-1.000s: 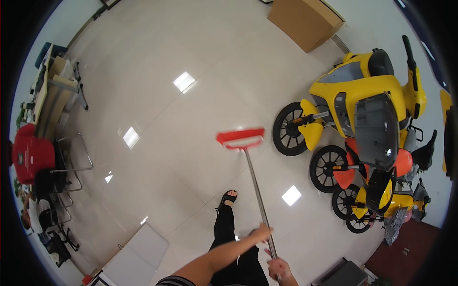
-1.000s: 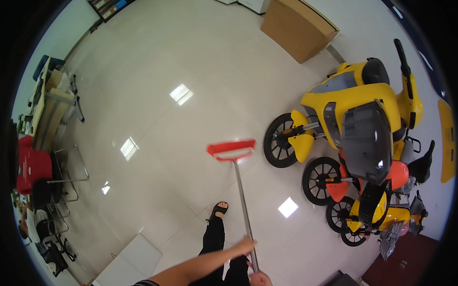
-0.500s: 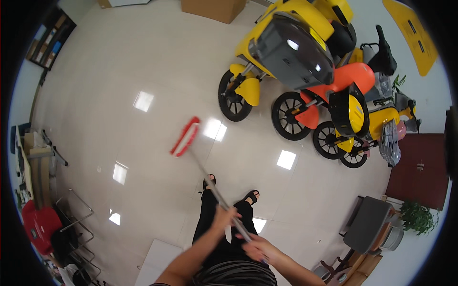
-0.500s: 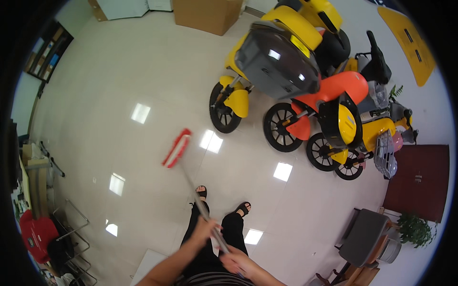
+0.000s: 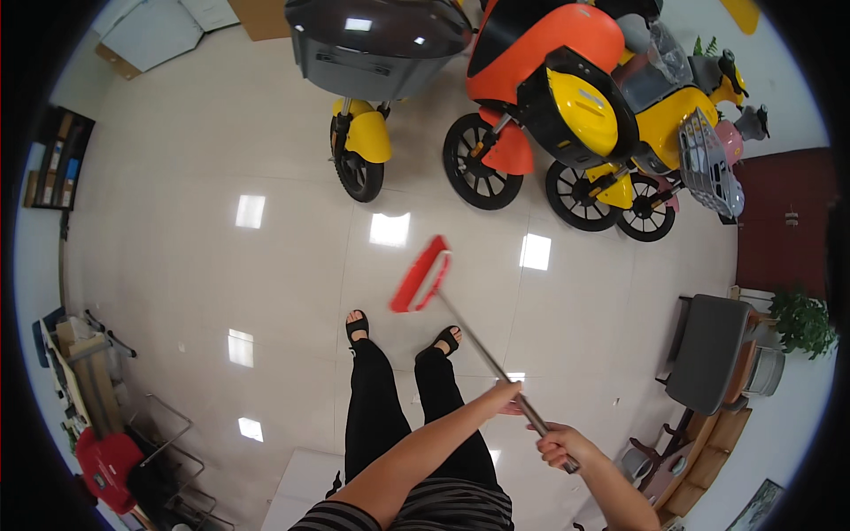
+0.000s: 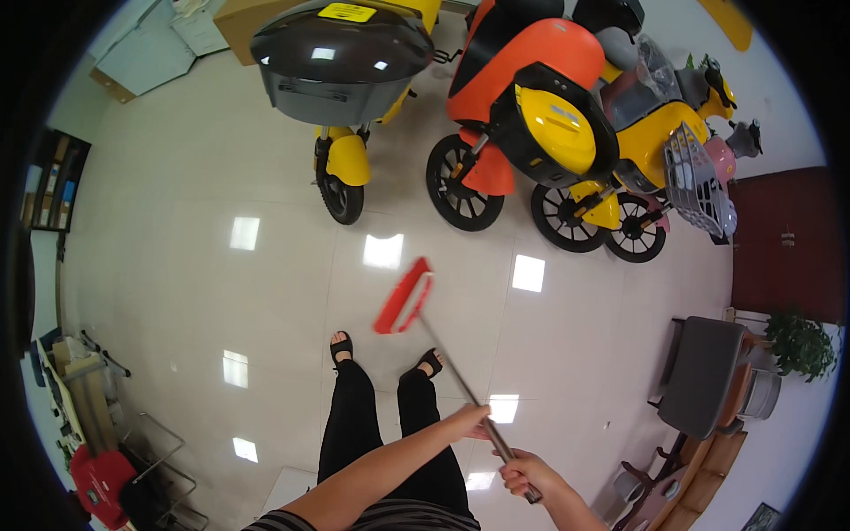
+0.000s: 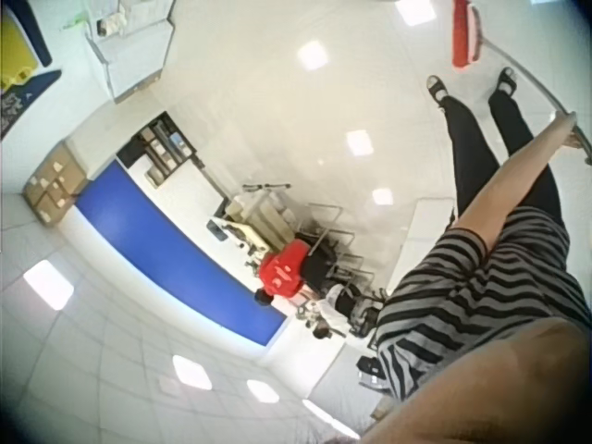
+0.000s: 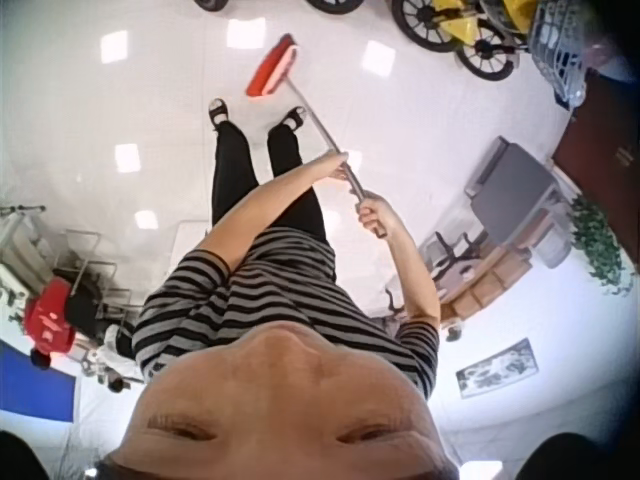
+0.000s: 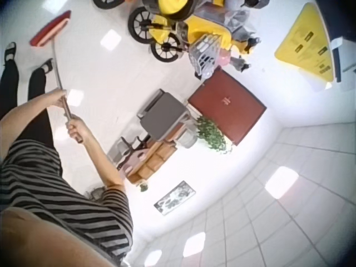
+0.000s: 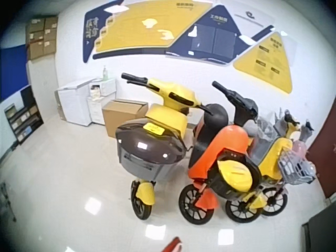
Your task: Sweeping the floor of an office showroom with a broom.
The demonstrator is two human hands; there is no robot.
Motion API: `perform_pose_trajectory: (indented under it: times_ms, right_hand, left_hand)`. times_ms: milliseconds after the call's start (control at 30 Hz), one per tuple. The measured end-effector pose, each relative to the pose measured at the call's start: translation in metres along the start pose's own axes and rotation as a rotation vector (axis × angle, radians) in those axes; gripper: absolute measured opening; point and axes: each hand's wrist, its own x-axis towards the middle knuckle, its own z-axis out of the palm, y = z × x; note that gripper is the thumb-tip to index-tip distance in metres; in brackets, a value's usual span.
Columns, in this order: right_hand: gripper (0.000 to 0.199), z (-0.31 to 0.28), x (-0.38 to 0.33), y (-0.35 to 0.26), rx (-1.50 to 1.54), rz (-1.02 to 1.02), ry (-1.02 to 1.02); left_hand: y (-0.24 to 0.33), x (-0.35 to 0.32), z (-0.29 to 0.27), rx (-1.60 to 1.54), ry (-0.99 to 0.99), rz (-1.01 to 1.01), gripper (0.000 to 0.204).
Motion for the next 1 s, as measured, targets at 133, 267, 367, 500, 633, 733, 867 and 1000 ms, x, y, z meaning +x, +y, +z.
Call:
perform_pose_trajectory:
  times_ms: [133,267,367,500,633,733,867,1000]
  right_hand:
    - [0.044,0.025,-0.074,0.01,-0.106,-0.05,0.202]
    - [0.045,0.015,-0.081,0.013,-0.017,-0.088,0.022]
    - [0.042,-0.009,-0.017,0.005,0.275,-0.134,-0.405]
    - [0.04,0.019,0.096,-0.03,0.427,-0.068,-0.595]
    - [0.038,0.031,0.113,-0.025,0.867,0.068,-0.672]
    - [0.043,0.034,0.09,0.026,0.937,-0.037,-0.588]
    - [0.026,0.07,0.053,0.06,0.834,0.058,-0.314]
    - [0.025,0.206,-0.001,0.043,0.602,0.051,-0.11]
  left_hand:
    - [-0.01,-0.024,0.07,-0.017,-0.115,0.027,0.025]
    - [0.005,-0.054,0.08,0.027,0.043,0.202,0.024]
    - [0.029,-0.035,0.034,0.176,0.279,0.417,0.02]
    - [0.073,0.021,-0.081,0.078,0.453,0.587,0.028]
    - [0.083,0.037,-0.099,0.557,0.522,0.352,0.045]
    - [0.05,0.013,-0.058,0.371,0.436,0.24,0.063]
    - [0.037,-0.045,-0.048,0.227,0.123,0.158,0.028]
    - [0.064,-0.131,-0.075,0.23,0.058,0.247,0.025]
